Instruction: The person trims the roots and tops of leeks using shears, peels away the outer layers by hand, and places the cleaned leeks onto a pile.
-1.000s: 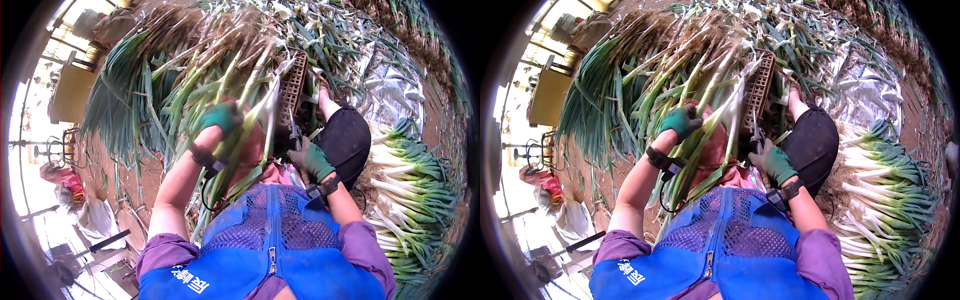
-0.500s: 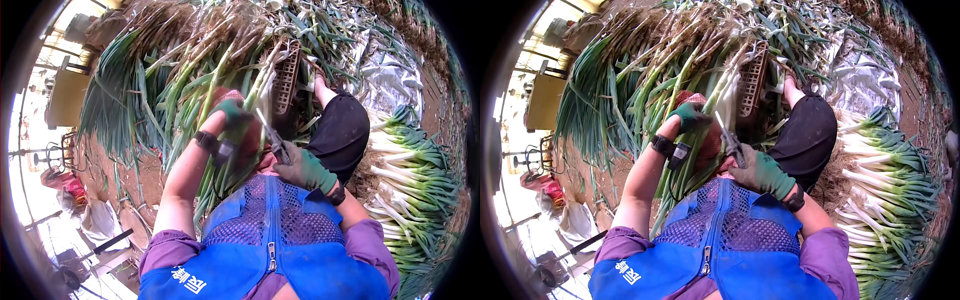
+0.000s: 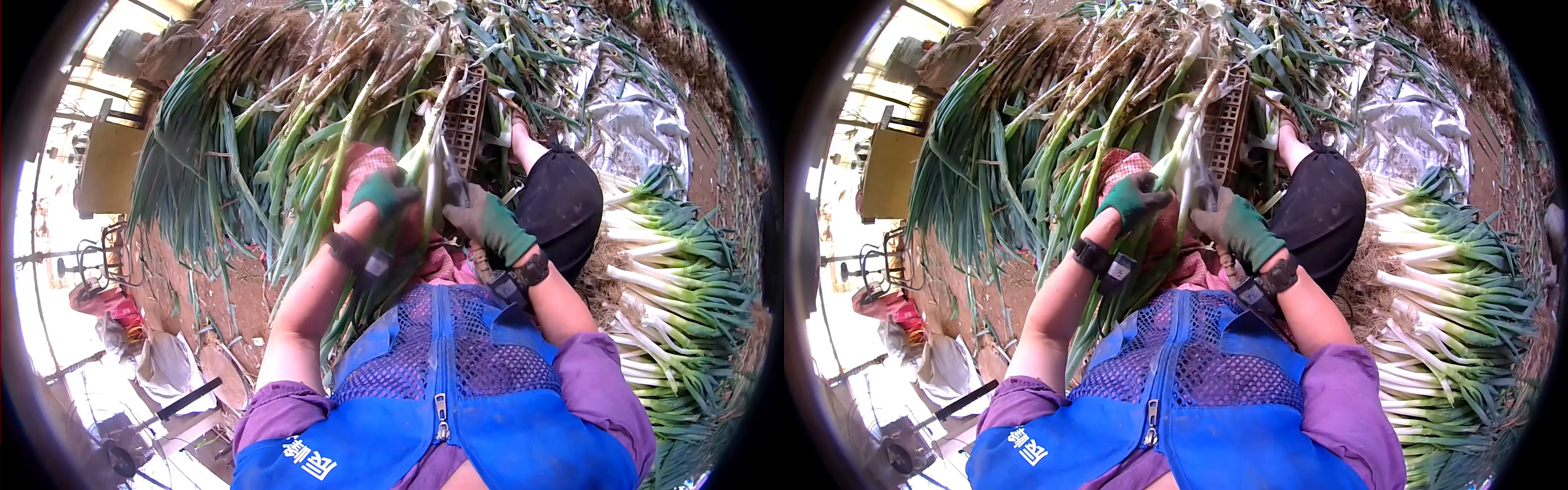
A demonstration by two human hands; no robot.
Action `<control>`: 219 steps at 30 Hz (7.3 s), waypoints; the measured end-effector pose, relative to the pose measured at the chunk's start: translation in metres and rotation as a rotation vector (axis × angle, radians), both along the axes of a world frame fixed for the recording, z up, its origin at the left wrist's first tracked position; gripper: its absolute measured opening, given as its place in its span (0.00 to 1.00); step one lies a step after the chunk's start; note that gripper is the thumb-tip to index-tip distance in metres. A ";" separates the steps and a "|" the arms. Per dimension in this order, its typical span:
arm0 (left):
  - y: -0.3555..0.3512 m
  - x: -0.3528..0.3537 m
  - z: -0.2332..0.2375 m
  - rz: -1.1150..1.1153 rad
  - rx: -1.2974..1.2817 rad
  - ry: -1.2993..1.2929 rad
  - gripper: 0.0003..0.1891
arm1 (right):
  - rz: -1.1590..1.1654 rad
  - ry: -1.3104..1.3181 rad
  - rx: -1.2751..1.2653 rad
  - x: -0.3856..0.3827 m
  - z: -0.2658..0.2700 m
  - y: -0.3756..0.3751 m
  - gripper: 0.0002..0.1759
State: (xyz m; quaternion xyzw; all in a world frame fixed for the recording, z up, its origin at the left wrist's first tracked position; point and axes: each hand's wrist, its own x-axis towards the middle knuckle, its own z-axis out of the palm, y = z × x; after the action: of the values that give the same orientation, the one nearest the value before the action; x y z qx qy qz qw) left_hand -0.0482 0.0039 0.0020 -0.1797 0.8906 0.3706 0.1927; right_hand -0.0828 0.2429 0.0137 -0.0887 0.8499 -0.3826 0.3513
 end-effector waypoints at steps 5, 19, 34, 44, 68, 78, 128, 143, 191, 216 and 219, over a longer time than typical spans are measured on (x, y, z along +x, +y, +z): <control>-0.002 0.003 0.001 0.047 0.017 0.026 0.25 | 0.141 0.062 -0.149 0.038 0.044 0.021 0.34; 0.026 0.005 0.013 -0.112 -0.207 0.008 0.28 | -0.039 0.076 0.088 -0.050 -0.014 -0.027 0.31; 0.019 0.029 0.025 -0.070 -0.032 -0.073 0.29 | -0.059 0.024 0.016 -0.050 -0.003 -0.013 0.37; 0.034 0.039 0.026 -0.113 -0.124 -0.085 0.21 | -0.107 0.150 0.180 -0.101 -0.045 -0.010 0.38; -0.004 0.044 0.029 0.216 0.894 -0.243 0.19 | 0.129 -0.079 -0.207 -0.051 -0.042 0.008 0.31; -0.038 0.010 0.039 0.168 -0.038 0.343 0.28 | 0.045 -0.163 -0.110 -0.002 -0.017 0.039 0.32; -0.008 -0.008 -0.013 0.233 0.351 0.099 0.13 | 0.249 0.003 -0.314 0.067 0.052 0.038 0.28; -0.010 0.007 -0.011 0.126 0.390 0.241 0.23 | 0.040 -0.059 -0.318 0.045 0.032 0.007 0.29; -0.014 0.010 0.018 0.397 0.848 0.027 0.06 | -0.030 -0.045 -0.162 -0.156 -0.065 -0.026 0.25; -0.069 0.012 0.052 0.162 -0.119 0.167 0.21 | -0.007 -0.134 -0.293 -0.032 -0.001 -0.002 0.29; -0.127 -0.034 0.000 0.114 -0.531 0.513 0.24 | 0.007 -0.078 -0.194 -0.018 0.015 0.005 0.31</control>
State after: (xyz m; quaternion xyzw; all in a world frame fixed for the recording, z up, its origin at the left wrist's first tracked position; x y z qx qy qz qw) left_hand -0.0825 -0.1234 0.0024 -0.1742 0.9636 0.1697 -0.1109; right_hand -0.1011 0.2479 0.0285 -0.1100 0.7942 -0.4650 0.3754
